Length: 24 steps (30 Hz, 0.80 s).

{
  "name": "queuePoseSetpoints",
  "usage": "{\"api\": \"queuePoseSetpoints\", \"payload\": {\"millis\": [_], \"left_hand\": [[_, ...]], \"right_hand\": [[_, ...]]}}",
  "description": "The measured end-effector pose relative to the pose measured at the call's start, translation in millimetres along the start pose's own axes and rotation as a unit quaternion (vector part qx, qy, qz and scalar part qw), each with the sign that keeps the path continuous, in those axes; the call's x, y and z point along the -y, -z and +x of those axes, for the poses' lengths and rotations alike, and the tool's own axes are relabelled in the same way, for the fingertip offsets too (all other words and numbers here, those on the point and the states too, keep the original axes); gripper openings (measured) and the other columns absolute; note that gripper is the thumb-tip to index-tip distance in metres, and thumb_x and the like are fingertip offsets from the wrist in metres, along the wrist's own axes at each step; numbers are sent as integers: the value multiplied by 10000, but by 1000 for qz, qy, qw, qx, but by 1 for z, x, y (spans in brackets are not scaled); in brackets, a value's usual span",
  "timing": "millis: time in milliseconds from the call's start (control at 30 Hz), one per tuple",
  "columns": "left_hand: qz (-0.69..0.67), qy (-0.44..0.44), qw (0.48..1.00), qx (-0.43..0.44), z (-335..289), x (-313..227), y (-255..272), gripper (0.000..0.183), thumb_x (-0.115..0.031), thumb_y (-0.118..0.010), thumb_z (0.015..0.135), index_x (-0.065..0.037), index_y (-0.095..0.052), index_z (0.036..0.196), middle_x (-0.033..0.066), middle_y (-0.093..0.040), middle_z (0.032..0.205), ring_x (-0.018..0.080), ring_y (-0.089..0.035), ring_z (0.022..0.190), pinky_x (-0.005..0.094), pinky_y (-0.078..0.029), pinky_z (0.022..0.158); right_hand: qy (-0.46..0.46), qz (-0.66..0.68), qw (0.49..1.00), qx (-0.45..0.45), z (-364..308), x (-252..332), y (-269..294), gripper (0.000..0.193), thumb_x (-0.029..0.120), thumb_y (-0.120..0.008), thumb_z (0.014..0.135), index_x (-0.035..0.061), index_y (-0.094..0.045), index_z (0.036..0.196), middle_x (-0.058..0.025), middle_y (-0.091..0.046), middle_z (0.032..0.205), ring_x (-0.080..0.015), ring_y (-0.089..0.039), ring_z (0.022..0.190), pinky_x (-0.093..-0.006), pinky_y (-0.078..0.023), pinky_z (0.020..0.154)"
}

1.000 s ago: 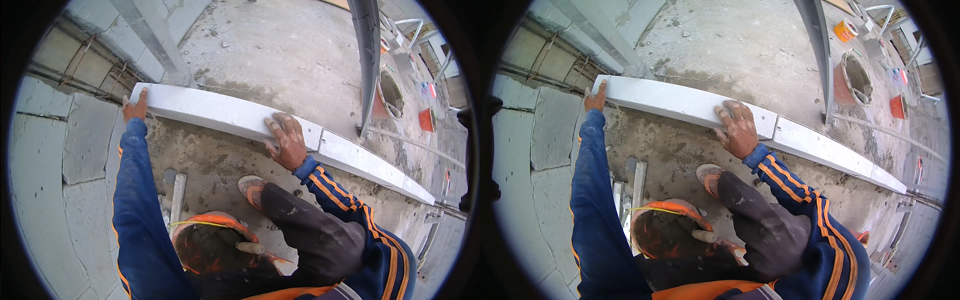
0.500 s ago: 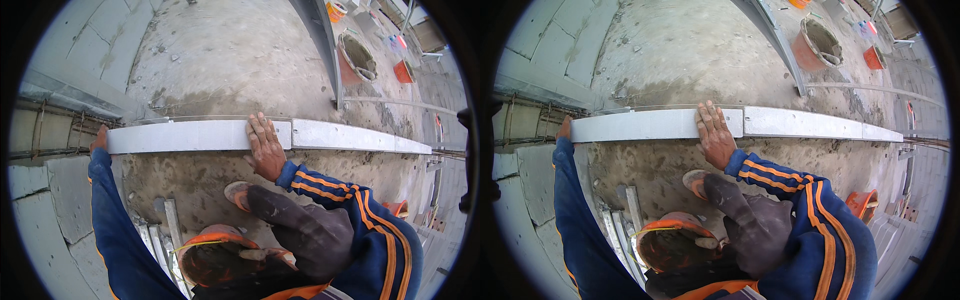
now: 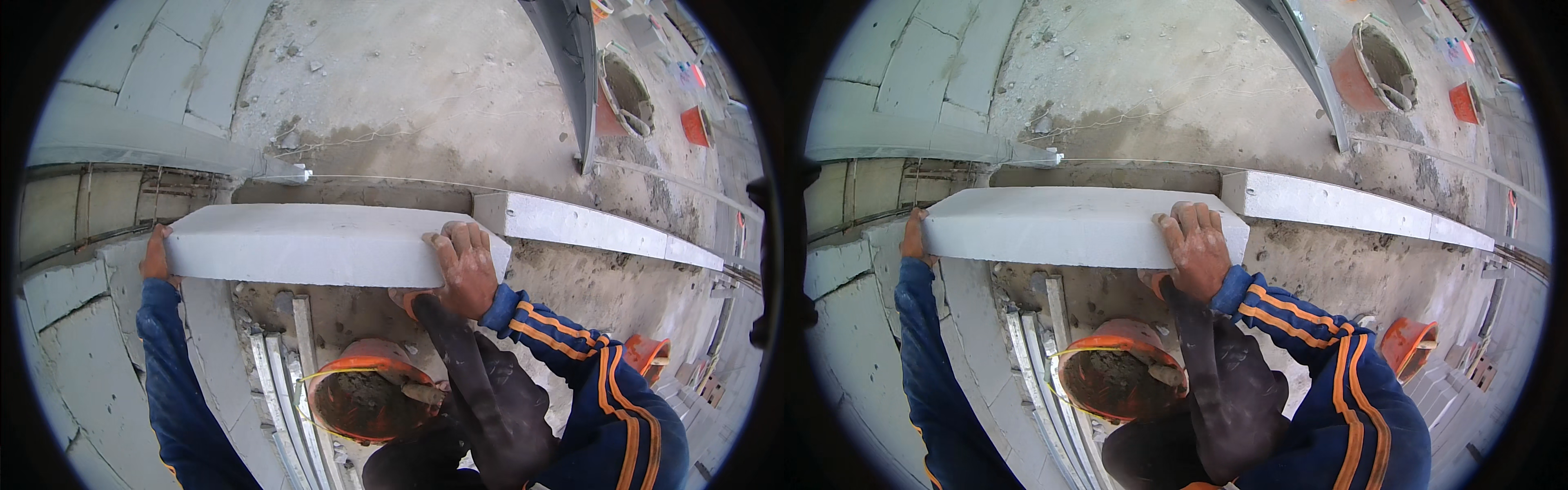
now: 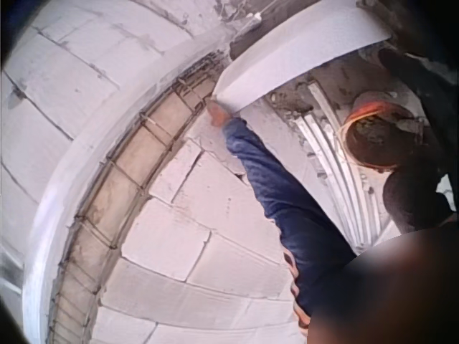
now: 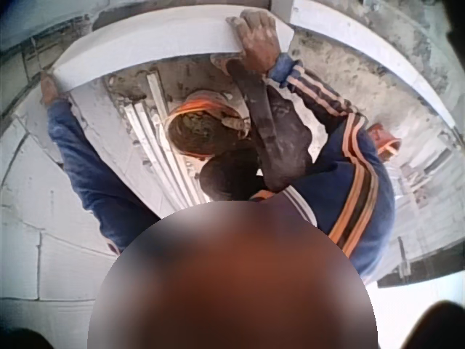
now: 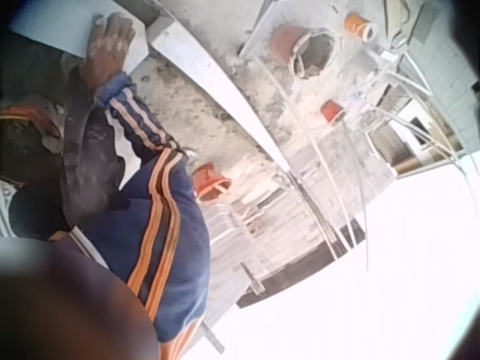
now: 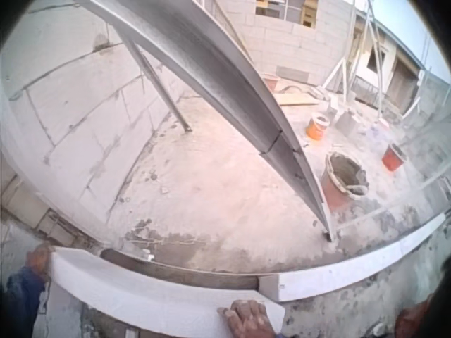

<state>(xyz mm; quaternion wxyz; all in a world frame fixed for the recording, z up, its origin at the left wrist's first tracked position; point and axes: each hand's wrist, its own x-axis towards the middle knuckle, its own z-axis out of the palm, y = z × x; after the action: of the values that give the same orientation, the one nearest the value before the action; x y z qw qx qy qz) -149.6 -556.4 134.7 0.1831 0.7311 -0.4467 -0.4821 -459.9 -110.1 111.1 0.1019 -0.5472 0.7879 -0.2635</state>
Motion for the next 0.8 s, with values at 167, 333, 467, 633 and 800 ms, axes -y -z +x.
{"api": "queuePoseSetpoints", "payload": {"millis": [167, 333, 467, 633, 800], "left_hand": [[17, -94, 994, -61, -139, -44, 37, 485, -376, -754, 775, -41, -646, 1110, 68, -636, 1005, 213, -649, 860, 426, -539, 673], [-6, -262, 955, -135, -244, -18, 34, 407, -331, -705, 834, -14, -667, 1087, 77, -647, 972, 202, -641, 837, 361, -532, 692], [4, -31, 996, -85, -318, -45, 8, 543, -528, -688, 856, -9, -699, 1015, 107, -645, 918, 205, -607, 798, 338, -507, 712], [111, -163, 977, -79, -330, 16, -26, 755, -603, -749, 798, 97, -664, 1067, 209, -673, 1092, 283, -629, 1007, 392, -480, 961], [164, -15, 985, -59, -256, 102, 7, 1110, -748, -734, 706, 82, -492, 1402, 312, -450, 1461, 388, -447, 1364, 421, -340, 1145]], "right_hand": [[-19, 18, 999, -20, -49, 16, 2, 691, 125, -831, 617, 30, -572, 1251, -182, -514, 1093, -364, -507, 1021, -473, -413, 878], [-71, 9, 997, -9, -93, 2, 1, 705, 130, -834, 605, 39, -559, 1248, -190, -508, 1120, -374, -498, 1056, -479, -399, 896], [-112, -29, 993, 18, -122, 6, -4, 700, 76, -810, 549, 43, -565, 1203, -184, -500, 1145, -374, -472, 1092, -486, -366, 919], [-137, -90, 979, 123, -137, 0, -5, 749, 101, -802, 511, 50, -558, 1217, -180, -476, 1154, -383, -445, 1115, -498, -358, 927], [-118, -50, 983, 129, -142, -12, -2, 787, 53, -799, 481, 38, -532, 1221, -172, -468, 1232, -367, -440, 1185, -499, -333, 983]]}}
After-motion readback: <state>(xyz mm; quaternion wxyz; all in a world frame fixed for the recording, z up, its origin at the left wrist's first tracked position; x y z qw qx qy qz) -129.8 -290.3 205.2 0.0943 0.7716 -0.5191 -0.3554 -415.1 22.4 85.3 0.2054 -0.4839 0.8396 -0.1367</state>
